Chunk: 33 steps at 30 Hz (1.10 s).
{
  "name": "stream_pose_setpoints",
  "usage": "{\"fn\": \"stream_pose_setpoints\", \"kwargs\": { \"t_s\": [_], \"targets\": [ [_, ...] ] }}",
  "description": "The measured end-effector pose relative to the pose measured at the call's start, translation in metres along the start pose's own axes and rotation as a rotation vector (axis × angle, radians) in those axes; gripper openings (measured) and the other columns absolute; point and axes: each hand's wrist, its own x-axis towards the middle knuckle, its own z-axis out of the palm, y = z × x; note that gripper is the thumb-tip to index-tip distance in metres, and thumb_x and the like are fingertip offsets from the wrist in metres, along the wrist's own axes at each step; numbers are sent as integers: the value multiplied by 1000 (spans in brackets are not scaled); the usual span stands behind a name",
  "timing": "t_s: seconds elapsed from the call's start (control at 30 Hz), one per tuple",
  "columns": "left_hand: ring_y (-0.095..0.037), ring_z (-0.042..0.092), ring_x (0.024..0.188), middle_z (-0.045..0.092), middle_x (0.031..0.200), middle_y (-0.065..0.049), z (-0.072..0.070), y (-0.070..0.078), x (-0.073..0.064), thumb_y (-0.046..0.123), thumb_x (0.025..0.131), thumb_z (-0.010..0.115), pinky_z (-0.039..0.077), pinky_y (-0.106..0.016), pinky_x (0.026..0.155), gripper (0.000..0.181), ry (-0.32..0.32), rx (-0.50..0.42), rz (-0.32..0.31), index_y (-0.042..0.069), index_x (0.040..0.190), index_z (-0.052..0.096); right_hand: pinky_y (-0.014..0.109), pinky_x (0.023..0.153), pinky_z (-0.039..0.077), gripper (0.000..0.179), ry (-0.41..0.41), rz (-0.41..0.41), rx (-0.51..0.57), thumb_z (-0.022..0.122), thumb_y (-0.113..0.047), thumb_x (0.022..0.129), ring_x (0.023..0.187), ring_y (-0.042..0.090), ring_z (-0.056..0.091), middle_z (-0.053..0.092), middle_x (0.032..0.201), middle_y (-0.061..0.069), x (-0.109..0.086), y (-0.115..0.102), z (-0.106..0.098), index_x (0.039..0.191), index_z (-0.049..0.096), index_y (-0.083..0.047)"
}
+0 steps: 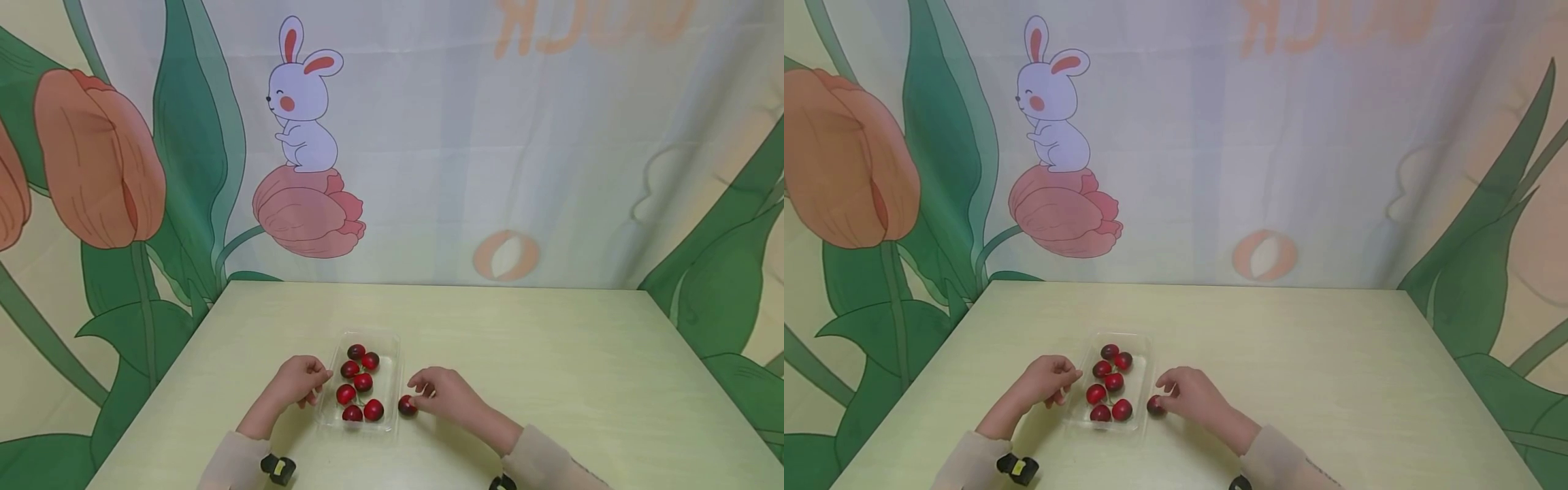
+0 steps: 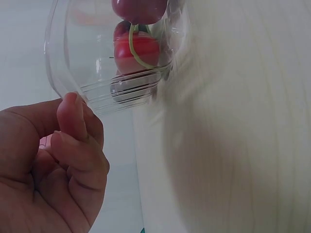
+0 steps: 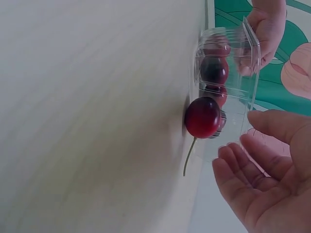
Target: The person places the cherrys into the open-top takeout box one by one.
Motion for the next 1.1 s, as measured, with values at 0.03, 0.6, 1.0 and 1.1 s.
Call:
{"fn": "stream_pose_setpoints", "kwargs": {
  "t_s": [0.03, 0.6, 1.0, 1.1],
  "targets": [
    [-11, 52, 50, 59, 72, -5, 0, 0, 0, 15, 101, 62, 41, -21, 47, 18, 0, 0, -1, 1, 90, 63, 21, 66, 49, 21, -8, 17, 0, 74, -7, 85, 79, 10, 60, 70, 89, 7, 0, 0, 1, 103, 71, 3],
    [-11, 51, 50, 59, 71, -4, -1, 1, -1, 15, 101, 62, 41, -21, 47, 19, -3, -6, -4, 0, 90, 63, 25, 70, 49, 29, -62, 89, -6, 81, -9, 82, 78, 15, 62, 67, 87, 7, 4, 7, 11, 105, 70, 3],
    [-11, 51, 50, 58, 72, -4, -1, 1, -1, 15, 101, 62, 41, -21, 47, 18, -5, -2, -6, 0, 91, 63, 27, 71, 46, 30, -79, 136, -59, 82, -9, 81, 77, 15, 53, 64, 82, 4, 11, 6, 15, 106, 72, 5],
    [-11, 51, 50, 59, 72, -4, -1, 1, -1, 15, 101, 61, 41, -21, 47, 19, -8, -3, -1, 0, 91, 63, 27, 70, 45, 30, -88, 144, -59, 82, -10, 82, 76, 15, 52, 64, 82, 4, 13, 6, 16, 107, 72, 4]
  ]
}}
